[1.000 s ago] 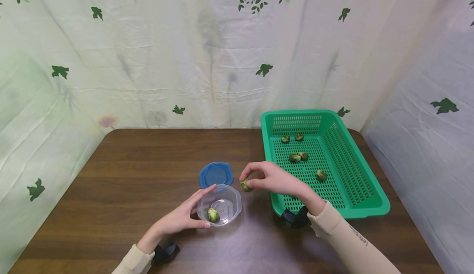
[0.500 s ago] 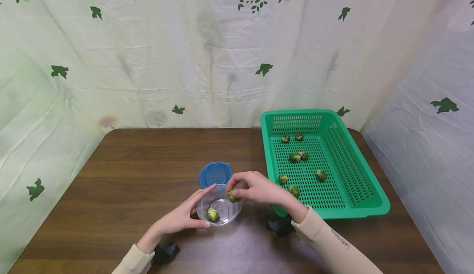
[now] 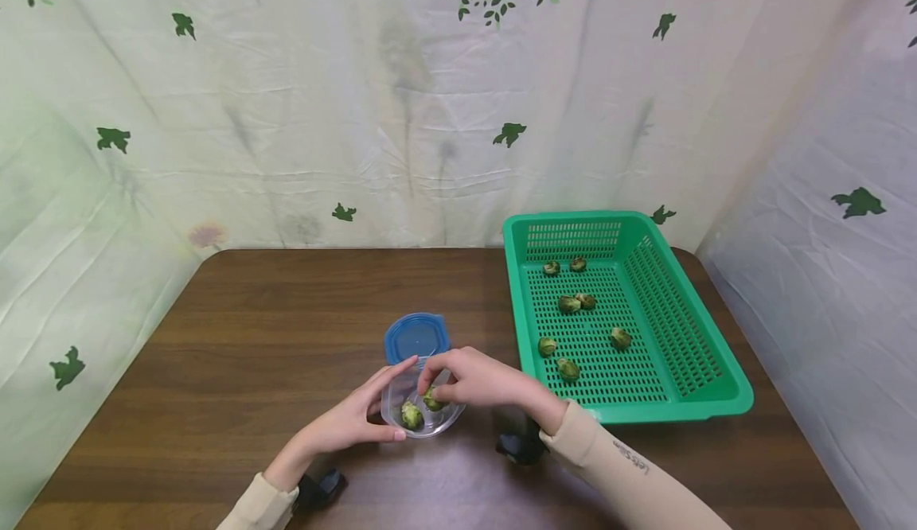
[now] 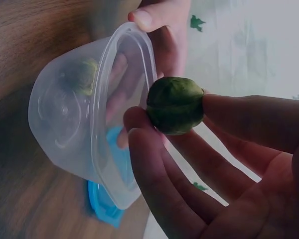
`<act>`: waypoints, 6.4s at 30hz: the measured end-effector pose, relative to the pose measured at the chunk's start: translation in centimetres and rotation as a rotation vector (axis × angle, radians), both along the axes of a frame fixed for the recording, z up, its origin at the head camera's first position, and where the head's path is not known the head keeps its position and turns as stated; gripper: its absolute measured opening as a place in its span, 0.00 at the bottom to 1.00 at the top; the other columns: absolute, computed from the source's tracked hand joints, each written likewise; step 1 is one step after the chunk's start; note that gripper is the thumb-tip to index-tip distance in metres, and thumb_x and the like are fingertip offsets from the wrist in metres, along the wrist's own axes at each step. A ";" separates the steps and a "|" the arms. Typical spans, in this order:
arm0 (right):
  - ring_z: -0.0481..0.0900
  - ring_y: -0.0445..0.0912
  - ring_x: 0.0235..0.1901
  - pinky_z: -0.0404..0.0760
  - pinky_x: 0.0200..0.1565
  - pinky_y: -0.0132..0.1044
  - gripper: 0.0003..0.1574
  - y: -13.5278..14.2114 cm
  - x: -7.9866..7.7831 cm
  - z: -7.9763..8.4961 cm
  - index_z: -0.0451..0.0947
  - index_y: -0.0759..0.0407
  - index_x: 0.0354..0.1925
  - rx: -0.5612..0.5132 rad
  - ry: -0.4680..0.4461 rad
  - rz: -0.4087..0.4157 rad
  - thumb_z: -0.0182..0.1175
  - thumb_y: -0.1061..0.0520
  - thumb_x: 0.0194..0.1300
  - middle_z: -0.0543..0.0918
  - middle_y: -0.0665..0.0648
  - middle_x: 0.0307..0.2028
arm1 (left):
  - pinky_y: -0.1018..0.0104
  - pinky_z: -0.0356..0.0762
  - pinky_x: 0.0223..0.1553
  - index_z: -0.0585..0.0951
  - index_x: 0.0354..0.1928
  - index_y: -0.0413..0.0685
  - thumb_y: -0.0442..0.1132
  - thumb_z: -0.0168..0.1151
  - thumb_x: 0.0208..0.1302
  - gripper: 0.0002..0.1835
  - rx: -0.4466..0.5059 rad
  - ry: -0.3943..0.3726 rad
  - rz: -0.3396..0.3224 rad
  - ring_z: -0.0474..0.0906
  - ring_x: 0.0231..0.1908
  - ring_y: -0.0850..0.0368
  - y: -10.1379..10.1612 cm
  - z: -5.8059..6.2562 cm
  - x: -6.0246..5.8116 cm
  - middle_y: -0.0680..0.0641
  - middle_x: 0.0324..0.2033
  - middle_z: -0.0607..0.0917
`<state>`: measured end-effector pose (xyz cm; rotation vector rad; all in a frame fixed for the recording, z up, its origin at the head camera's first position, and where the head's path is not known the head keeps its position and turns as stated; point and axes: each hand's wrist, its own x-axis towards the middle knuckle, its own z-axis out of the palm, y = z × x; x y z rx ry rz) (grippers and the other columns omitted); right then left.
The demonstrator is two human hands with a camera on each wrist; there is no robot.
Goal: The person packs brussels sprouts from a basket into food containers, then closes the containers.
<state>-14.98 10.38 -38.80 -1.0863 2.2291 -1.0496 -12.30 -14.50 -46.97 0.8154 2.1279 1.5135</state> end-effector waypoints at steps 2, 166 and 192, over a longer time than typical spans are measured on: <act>0.73 0.35 0.27 0.75 0.30 0.29 0.10 -0.3 0.0 -0.1 0.80 0.54 0.39 0.015 0.007 0.018 0.58 0.66 0.63 0.81 0.45 0.36 | 0.47 0.64 0.60 0.51 0.75 0.57 0.42 0.70 0.58 0.49 -0.001 -0.001 0.001 0.52 0.68 0.45 0.0 0.0 0.0 0.43 0.70 0.54; 0.74 0.56 0.27 0.78 0.32 0.41 0.09 17.1 -5.1 1.3 0.73 0.66 0.44 -0.005 -0.174 -0.282 0.55 0.60 0.70 0.78 0.61 0.37 | 0.50 0.64 0.61 0.52 0.75 0.54 0.41 0.71 0.57 0.49 0.030 0.009 0.008 0.55 0.66 0.42 0.2 -0.1 0.2 0.41 0.69 0.55; 0.80 0.52 0.32 0.81 0.38 0.44 0.11 13.7 -3.6 4.7 0.75 0.65 0.48 -0.146 -0.101 -0.221 0.51 0.61 0.72 0.79 0.63 0.43 | 0.49 0.64 0.61 0.52 0.75 0.52 0.40 0.71 0.57 0.49 0.032 -0.009 0.009 0.55 0.66 0.42 0.3 0.3 0.3 0.40 0.69 0.55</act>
